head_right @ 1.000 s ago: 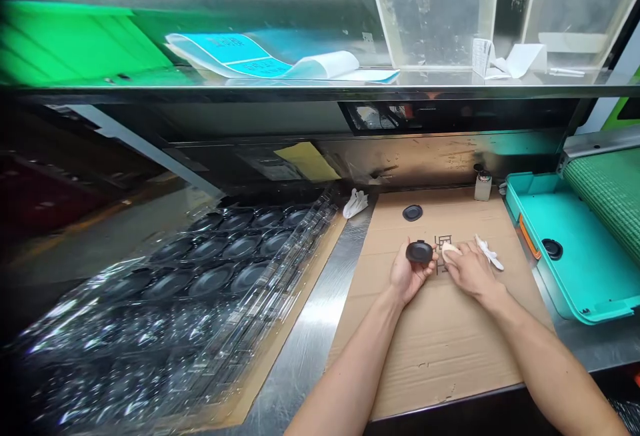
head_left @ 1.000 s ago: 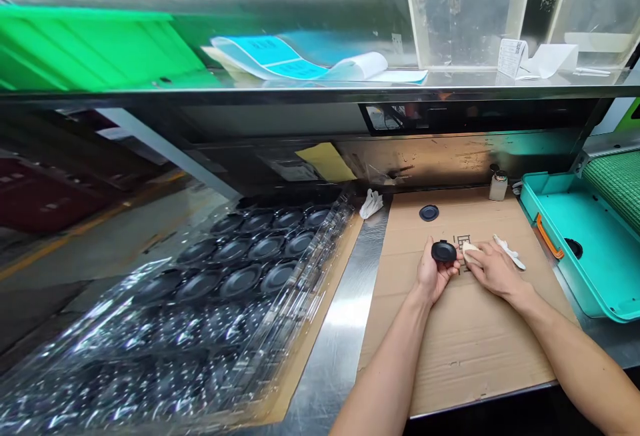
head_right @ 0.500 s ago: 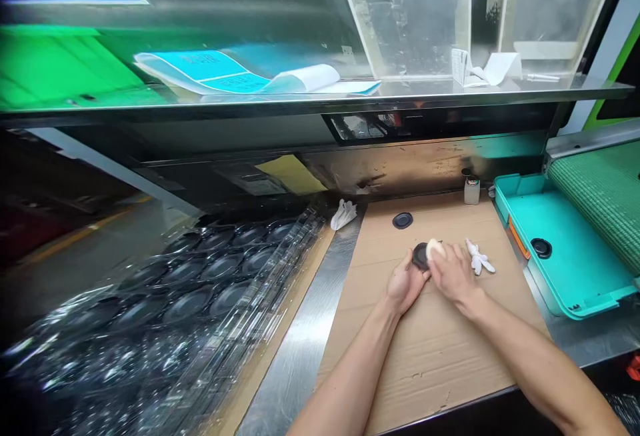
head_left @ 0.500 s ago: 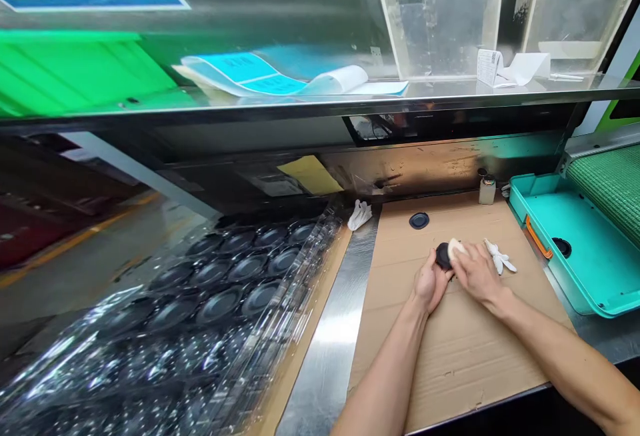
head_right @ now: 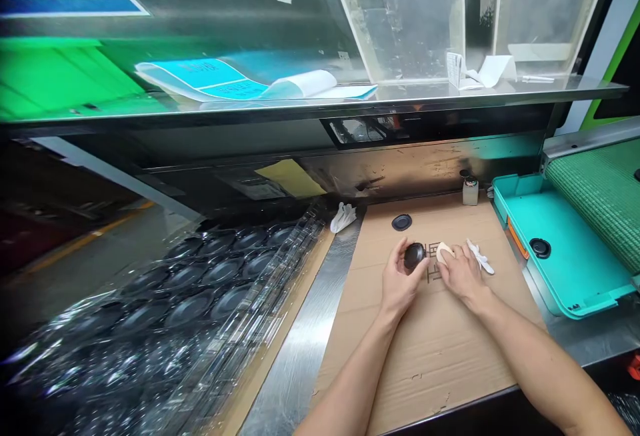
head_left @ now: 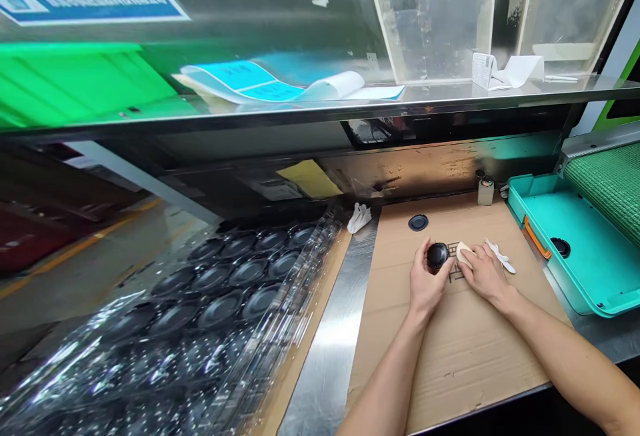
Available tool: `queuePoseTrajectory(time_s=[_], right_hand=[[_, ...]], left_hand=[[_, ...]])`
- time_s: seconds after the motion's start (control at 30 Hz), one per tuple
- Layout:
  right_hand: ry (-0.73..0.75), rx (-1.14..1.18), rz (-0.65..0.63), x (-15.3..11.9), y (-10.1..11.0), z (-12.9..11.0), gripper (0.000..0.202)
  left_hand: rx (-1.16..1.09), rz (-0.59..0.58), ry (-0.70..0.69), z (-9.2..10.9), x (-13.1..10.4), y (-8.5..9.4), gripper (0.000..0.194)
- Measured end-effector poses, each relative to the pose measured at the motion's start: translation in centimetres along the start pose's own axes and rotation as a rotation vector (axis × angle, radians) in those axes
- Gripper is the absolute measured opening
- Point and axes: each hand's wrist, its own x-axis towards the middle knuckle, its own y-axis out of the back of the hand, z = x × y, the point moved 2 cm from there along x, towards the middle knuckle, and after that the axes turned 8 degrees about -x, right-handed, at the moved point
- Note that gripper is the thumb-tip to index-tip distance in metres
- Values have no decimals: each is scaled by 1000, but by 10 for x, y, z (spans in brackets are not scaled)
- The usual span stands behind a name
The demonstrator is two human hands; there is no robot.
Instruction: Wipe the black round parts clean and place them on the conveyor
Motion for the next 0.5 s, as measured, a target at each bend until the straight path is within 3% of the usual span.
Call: queuePoseTrajectory(time_s=[0.1, 0.17, 0.27, 0.5], right_hand=[[0, 4, -5, 0, -1, 1, 31], [10, 7, 6, 1, -2, 2, 31], [30, 2, 30, 2, -3, 3, 31], [31, 1, 50, 2, 0, 3, 30]], left_hand=[[397, -5, -364, 11, -5, -1, 75], [506, -20, -478, 15, -7, -1, 80], [539, -34, -503, 15, -6, -1, 88], [510, -22, -418, 13, -9, -3, 88]])
